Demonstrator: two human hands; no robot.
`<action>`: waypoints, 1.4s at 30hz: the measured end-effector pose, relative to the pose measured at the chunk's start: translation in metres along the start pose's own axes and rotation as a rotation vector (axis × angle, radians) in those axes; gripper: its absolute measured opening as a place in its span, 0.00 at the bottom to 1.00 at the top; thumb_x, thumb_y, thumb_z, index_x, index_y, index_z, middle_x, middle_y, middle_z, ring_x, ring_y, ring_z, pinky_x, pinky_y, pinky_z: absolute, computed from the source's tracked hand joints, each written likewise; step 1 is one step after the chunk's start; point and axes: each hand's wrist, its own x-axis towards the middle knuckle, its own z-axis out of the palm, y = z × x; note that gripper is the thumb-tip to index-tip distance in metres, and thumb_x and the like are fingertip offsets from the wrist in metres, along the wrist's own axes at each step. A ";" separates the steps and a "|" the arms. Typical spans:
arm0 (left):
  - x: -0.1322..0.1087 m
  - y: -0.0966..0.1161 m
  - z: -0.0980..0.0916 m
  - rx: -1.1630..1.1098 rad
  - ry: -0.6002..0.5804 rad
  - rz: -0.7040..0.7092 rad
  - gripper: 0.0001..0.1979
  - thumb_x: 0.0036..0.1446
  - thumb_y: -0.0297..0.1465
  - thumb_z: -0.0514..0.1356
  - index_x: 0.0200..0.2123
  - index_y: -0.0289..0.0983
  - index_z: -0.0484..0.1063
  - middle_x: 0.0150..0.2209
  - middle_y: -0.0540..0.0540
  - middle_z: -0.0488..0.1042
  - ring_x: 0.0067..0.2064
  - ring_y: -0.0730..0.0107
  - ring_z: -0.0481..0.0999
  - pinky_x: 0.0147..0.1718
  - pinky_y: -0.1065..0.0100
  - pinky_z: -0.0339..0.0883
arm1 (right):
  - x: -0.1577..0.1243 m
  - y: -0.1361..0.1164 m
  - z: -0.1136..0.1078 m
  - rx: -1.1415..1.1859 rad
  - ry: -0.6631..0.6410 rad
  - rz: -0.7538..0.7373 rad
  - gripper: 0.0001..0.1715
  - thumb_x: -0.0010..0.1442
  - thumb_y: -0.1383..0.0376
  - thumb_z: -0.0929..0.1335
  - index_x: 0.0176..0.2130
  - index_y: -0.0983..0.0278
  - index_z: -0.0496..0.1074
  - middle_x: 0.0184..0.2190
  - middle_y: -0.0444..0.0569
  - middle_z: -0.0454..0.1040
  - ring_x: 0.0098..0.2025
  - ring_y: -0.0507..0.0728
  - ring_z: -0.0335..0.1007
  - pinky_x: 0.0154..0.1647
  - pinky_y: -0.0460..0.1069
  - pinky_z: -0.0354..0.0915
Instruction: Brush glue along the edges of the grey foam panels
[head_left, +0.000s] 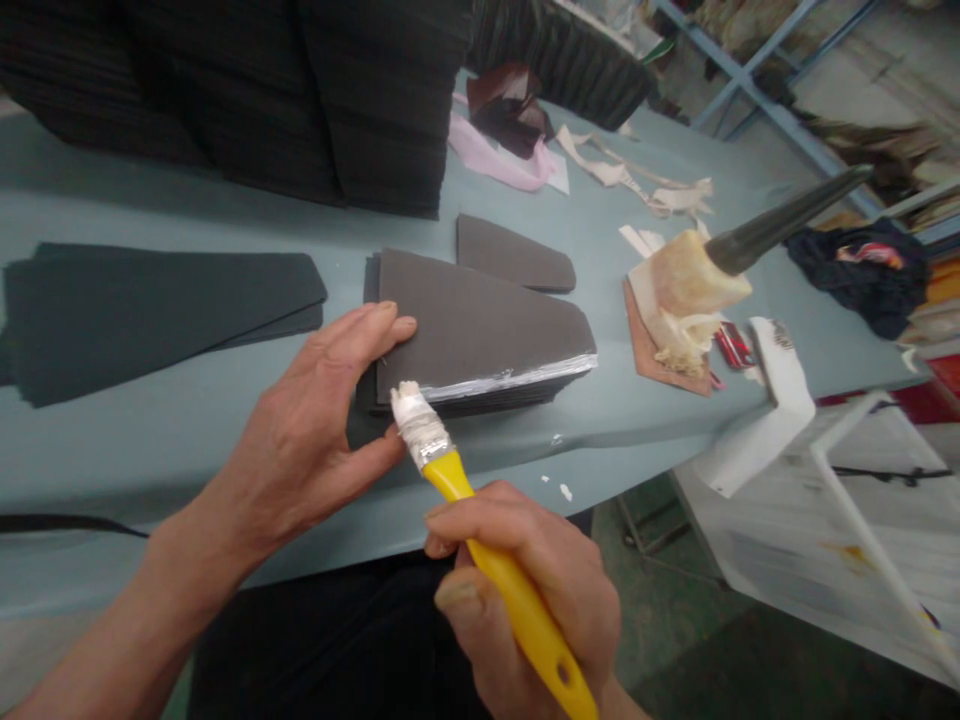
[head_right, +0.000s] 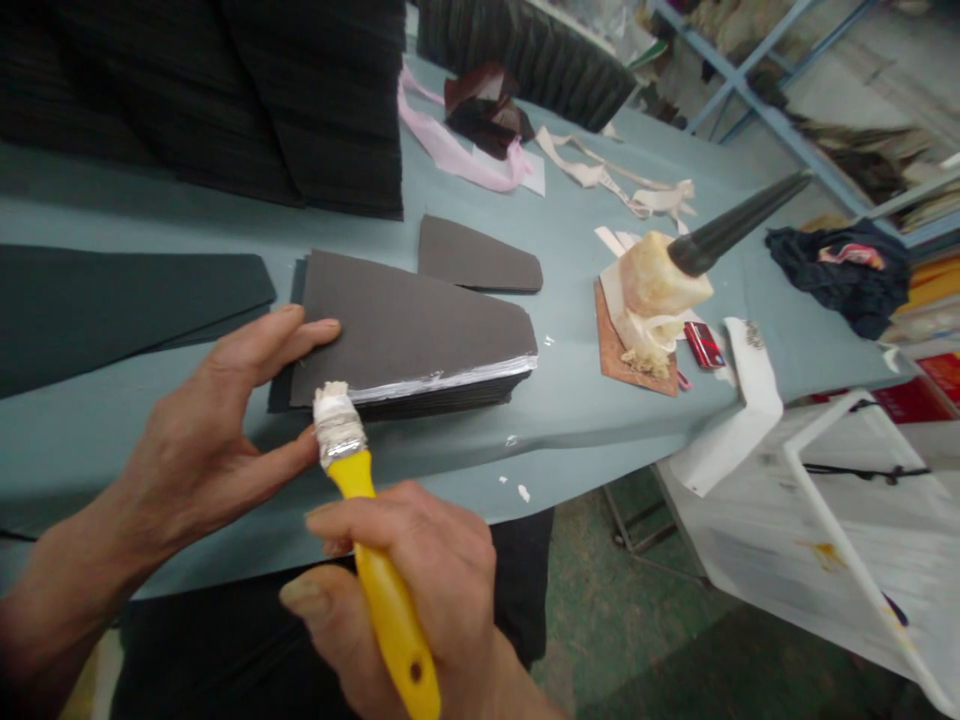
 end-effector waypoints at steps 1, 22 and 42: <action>-0.001 -0.001 0.000 -0.005 -0.008 0.005 0.41 0.71 0.34 0.60 0.79 0.48 0.44 0.74 0.42 0.69 0.77 0.48 0.66 0.76 0.43 0.66 | 0.001 0.000 0.004 0.010 -0.005 -0.015 0.09 0.75 0.58 0.70 0.46 0.60 0.77 0.30 0.42 0.82 0.29 0.49 0.77 0.34 0.43 0.76; -0.006 -0.003 0.001 -0.051 -0.002 -0.029 0.44 0.70 0.36 0.63 0.80 0.50 0.42 0.74 0.45 0.69 0.78 0.52 0.63 0.77 0.47 0.65 | 0.011 -0.005 0.009 -0.059 -0.086 -0.134 0.07 0.72 0.61 0.72 0.48 0.61 0.76 0.33 0.43 0.85 0.28 0.51 0.79 0.33 0.46 0.77; -0.007 -0.005 0.005 -0.007 0.014 -0.050 0.46 0.69 0.37 0.67 0.79 0.43 0.44 0.73 0.40 0.72 0.77 0.53 0.66 0.76 0.49 0.66 | 0.016 -0.009 0.013 -0.089 -0.035 -0.165 0.07 0.70 0.61 0.74 0.42 0.62 0.77 0.28 0.42 0.84 0.24 0.50 0.78 0.30 0.43 0.76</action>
